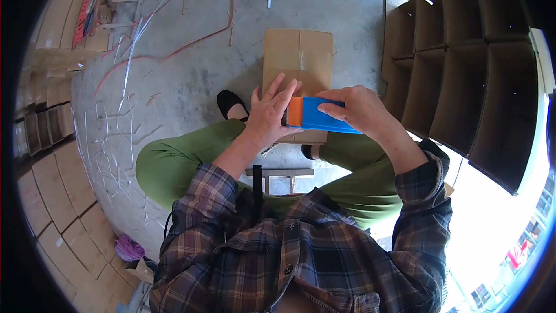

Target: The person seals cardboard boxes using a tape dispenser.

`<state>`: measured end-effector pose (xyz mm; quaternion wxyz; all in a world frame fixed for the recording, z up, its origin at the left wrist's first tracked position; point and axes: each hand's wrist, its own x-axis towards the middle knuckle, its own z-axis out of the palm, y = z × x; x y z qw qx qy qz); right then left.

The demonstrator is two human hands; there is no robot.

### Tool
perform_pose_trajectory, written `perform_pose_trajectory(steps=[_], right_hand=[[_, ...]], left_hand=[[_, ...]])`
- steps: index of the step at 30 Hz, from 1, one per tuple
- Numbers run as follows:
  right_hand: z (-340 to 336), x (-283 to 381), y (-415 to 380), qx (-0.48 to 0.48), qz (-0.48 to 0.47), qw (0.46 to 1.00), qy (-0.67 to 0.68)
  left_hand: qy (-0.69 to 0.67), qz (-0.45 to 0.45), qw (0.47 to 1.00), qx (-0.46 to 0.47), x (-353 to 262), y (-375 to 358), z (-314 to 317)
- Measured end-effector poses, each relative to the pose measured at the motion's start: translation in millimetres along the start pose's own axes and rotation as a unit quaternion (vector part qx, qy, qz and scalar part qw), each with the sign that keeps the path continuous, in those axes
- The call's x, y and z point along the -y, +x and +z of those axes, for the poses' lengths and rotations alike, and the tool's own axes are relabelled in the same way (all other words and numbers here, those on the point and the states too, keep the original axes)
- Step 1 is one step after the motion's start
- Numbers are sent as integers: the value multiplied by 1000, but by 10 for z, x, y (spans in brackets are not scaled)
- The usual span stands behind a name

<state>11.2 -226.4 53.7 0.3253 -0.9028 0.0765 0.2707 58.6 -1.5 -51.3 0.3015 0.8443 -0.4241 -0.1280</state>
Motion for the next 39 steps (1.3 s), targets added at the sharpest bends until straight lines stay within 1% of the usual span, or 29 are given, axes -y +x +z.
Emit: perform_pose_trajectory(steps=[3,8,10,11,13,14,16,20,22,23,25,26,34,37,39], right_hand=[[-9,-34,-15,1,6,1000,16],[-82,-130,-137,10,10,999,48],[-149,-280,-265,-23,-43,998,50],[-212,-348,-349,-23,-40,998,49],[-373,-490,-521,-19,5,998,63],[-396,-597,-619,-19,8,998,62],[-437,-796,-790,-38,66,989,125],[-535,-950,-916,-37,74,992,99],[-516,-1066,-941,-64,109,989,77],[-501,-1065,-938,-66,113,989,75],[-463,-1030,-851,-56,142,988,11],[-426,-1046,-813,-56,142,988,11],[128,-1247,-219,-30,114,992,-43],[366,-1148,25,-27,98,994,-39],[363,-987,118,-22,94,994,-43]], left_hand=[[15,7,1000,1,25,32,-6],[47,-15,998,27,51,40,-3],[40,-15,999,25,47,42,-26],[35,-14,999,24,50,42,-43],[30,-15,999,25,72,38,-55],[25,-16,999,29,77,30,-58],[25,-16,999,29,74,40,-62],[28,-15,999,27,92,19,-66],[24,-14,999,26,101,22,-66],[18,-11,999,27,91,35,-50],[23,-7,999,26,105,40,-49],[30,-9,999,26,102,23,-56],[23,-6,999,24,102,29,-58],[26,-9,999,32,94,23,-66],[28,-13,999,36,113,37,-72]])
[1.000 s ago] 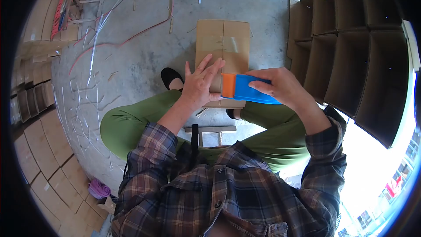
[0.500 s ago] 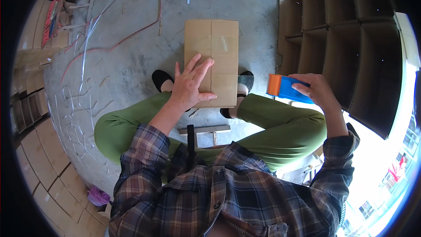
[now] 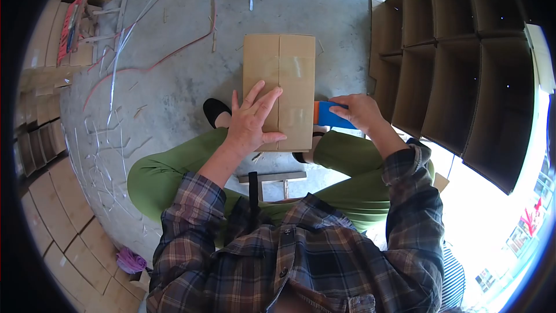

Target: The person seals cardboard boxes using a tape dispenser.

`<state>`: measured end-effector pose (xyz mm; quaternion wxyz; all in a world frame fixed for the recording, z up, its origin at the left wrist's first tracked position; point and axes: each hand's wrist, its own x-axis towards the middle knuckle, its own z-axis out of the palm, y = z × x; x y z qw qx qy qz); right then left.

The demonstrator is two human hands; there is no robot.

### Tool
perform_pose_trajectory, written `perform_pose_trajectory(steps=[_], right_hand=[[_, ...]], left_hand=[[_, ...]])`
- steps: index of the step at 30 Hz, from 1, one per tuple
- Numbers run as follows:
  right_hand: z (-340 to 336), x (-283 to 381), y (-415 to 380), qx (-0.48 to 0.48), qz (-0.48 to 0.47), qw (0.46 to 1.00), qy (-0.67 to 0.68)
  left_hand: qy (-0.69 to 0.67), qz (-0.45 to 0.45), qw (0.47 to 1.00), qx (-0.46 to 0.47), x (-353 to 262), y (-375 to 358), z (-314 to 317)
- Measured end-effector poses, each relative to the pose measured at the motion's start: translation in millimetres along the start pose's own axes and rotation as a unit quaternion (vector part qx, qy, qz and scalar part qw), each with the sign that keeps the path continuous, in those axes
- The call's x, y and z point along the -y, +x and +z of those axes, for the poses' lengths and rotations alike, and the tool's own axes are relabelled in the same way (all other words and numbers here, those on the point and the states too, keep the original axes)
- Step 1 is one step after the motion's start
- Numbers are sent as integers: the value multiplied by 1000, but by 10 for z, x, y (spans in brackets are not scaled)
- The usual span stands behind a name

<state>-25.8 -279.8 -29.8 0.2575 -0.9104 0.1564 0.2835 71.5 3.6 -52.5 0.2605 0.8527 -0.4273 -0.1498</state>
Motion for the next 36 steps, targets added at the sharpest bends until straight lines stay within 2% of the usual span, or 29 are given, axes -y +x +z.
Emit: perform_pose_trajectory(steps=[6,8,12,14,17,20,24,30,32,36], right_hand=[[-118,343,55,-3,20,999,-44],[-182,494,203,65,57,993,-80],[-195,642,241,49,64,988,-129],[-154,610,218,17,15,989,-148],[-138,579,132,8,2,992,-126],[-21,635,148,23,-15,982,-187],[397,544,315,20,35,990,-137],[740,425,475,-11,25,993,-117],[1019,375,514,-20,28,992,-118],[958,352,513,2,52,987,-155]], left_hand=[[-1,3,1000,-13,-32,-10,9],[2,10,1000,-9,-20,-18,-28],[6,6,1000,-6,-34,-29,-29],[9,8,1000,-9,-22,-33,-34],[8,19,1000,-15,-4,-40,-17],[6,16,1000,-20,-37,-12,-3],[23,8,1000,13,-37,-4,-12],[1,13,999,-29,-57,0,-9],[28,2,1000,12,-61,-1,-38],[36,2,999,15,-78,-20,-26]])
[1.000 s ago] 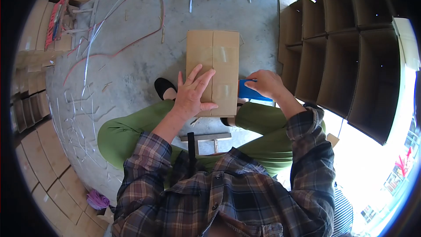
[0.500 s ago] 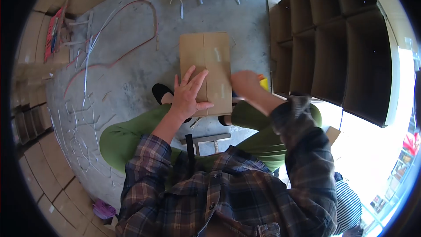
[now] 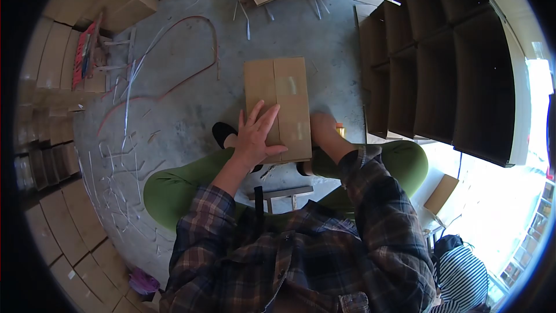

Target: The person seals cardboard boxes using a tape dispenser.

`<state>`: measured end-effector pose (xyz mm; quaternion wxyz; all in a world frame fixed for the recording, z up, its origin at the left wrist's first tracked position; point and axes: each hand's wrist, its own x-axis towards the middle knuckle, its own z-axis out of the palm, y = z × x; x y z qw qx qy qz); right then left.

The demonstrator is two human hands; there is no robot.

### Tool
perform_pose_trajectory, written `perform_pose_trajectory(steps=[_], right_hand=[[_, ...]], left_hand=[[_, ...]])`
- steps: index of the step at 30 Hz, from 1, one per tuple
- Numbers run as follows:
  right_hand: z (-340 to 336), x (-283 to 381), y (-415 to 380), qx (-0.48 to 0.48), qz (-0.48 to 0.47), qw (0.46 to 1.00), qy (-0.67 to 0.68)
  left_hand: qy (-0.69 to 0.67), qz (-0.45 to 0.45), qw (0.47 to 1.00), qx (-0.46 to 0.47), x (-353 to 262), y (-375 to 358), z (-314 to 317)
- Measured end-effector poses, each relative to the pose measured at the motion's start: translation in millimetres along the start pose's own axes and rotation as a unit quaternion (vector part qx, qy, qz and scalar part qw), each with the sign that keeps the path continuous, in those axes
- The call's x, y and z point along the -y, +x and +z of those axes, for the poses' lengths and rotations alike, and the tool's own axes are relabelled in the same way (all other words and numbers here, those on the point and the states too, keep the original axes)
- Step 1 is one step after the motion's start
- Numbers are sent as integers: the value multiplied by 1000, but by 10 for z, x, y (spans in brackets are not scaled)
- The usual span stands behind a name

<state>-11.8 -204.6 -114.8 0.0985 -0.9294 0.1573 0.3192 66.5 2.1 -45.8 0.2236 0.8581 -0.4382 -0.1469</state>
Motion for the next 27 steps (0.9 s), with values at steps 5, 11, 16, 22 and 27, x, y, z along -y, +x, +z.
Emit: perform_pose_trajectory(steps=[5,11,16,22,27], right_hand=[[-622,-327,13,-72,4,996,-46],[-1029,-122,35,-124,-80,986,-80],[-1351,199,237,-146,-160,969,-117],[-1684,696,430,-98,-256,896,-349],[-1614,783,694,-104,-243,940,-215]], left_hand=[[-120,-17,977,-176,31,-27,56],[-411,-341,845,-26,192,-128,361],[-585,-431,687,-18,-258,-371,128],[-712,-427,557,-5,-423,-411,302],[-732,-435,524,-9,-365,-279,365]])
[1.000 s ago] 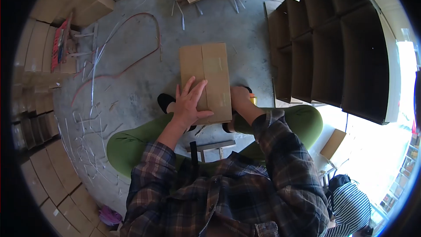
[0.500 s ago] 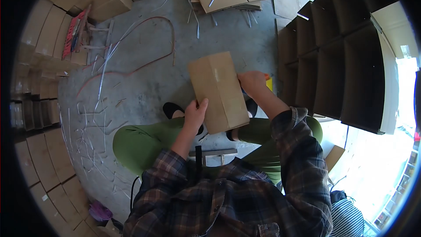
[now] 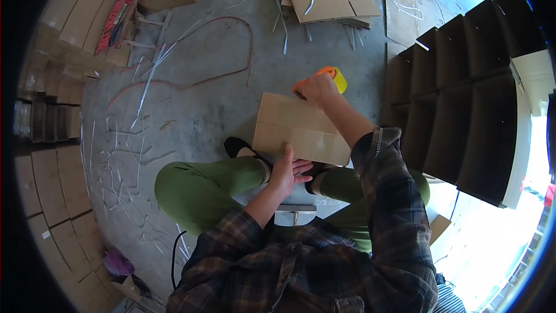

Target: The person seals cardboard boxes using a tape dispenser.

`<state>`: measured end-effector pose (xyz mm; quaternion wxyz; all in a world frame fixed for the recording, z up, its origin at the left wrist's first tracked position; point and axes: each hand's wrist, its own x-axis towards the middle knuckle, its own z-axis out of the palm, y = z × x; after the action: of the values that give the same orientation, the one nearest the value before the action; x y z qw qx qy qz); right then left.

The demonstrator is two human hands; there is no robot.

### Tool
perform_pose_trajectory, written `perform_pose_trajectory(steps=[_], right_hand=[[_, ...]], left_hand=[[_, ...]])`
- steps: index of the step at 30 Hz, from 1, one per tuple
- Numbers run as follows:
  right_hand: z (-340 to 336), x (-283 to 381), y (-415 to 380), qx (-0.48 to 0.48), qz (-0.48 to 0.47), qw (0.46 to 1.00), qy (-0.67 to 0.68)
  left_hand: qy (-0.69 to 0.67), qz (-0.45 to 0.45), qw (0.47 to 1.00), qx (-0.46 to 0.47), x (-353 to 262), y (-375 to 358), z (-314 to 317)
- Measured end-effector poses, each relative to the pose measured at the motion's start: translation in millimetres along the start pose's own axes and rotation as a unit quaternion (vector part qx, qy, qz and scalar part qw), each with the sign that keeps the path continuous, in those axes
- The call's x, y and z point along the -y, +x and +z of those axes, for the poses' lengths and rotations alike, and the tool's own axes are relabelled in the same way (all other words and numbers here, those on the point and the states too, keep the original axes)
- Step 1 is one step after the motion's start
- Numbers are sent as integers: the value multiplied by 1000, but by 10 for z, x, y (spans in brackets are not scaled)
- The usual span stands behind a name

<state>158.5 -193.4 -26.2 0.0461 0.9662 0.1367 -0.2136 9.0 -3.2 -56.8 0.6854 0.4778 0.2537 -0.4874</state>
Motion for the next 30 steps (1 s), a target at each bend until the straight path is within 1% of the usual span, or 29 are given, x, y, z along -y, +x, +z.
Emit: perform_pose_trajectory(steps=[1,3,4,6,7,8,9,10,12,13,14,15,16,17,18,19,20,21,23,24,26,27,29,30], right_hand=[[6,-3,11,0,-1,1000,-3],[16,-30,-2,-25,37,999,-31],[20,-80,-44,-25,36,998,-37],[-88,-193,-269,-135,102,981,92],[-163,-252,-418,-135,101,982,84],[-253,-302,-611,-193,134,956,174],[-305,-347,-800,-248,166,918,261],[-334,-395,-971,-249,168,920,252],[-355,-461,-1302,-243,228,844,421],[-338,-462,-1454,-243,231,846,416],[-319,-462,-1591,-260,252,814,455],[-309,-470,-1708,-277,272,779,493],[-308,-490,-1803,-281,273,780,488],[-289,-495,-1882,-295,275,742,536],[-253,-483,-1940,-307,276,700,584],[-204,-488,-1972,-306,277,698,585],[-144,-504,-2000,-305,283,668,617],[-116,-546,-2017,-305,287,637,646],[-77,-602,-2065,-296,275,635,658],[-62,-620,-2083,-287,260,633,670],[-58,-618,-2108,-285,265,629,673],[-64,-632,-2118,-279,269,630,674],[-76,-654,-2128,-271,258,635,676],[-80,-649,-2120,-263,245,640,679]], left_hand=[[-1,-2,1000,3,-12,-2,11],[-4,-2,1000,9,-36,3,19],[7,-8,1000,15,-45,-6,5],[13,-13,1000,24,-11,-26,-60],[28,-21,999,30,0,-21,-100],[43,-28,998,38,-1,-15,-124],[39,-26,998,45,-14,-23,-124],[51,-32,997,42,-37,-43,-109],[62,-38,996,47,-80,-75,-125],[96,-64,992,59,-108,-93,-159],[131,-88,985,71,-145,-108,-181],[131,-87,985,76,-219,-162,-160],[214,6,975,57,-299,-214,-129],[293,98,950,33,-385,-271,-95],[383,275,881,-35,-487,-301,-58],[453,439,769,-101,-618,-279,-17],[493,522,682,-136,-778,-208,-10],[523,599,582,-169,-970,-110,-10],[617,605,454,-215,-1258,57,-11],[619,605,453,-213,-1257,169,-69],[704,530,406,-242,-1250,379,-115],[703,532,406,-242,-1235,416,-112],[668,436,567,-205,-1170,411,-119],[669,433,568,-206,-1130,371,-121]])
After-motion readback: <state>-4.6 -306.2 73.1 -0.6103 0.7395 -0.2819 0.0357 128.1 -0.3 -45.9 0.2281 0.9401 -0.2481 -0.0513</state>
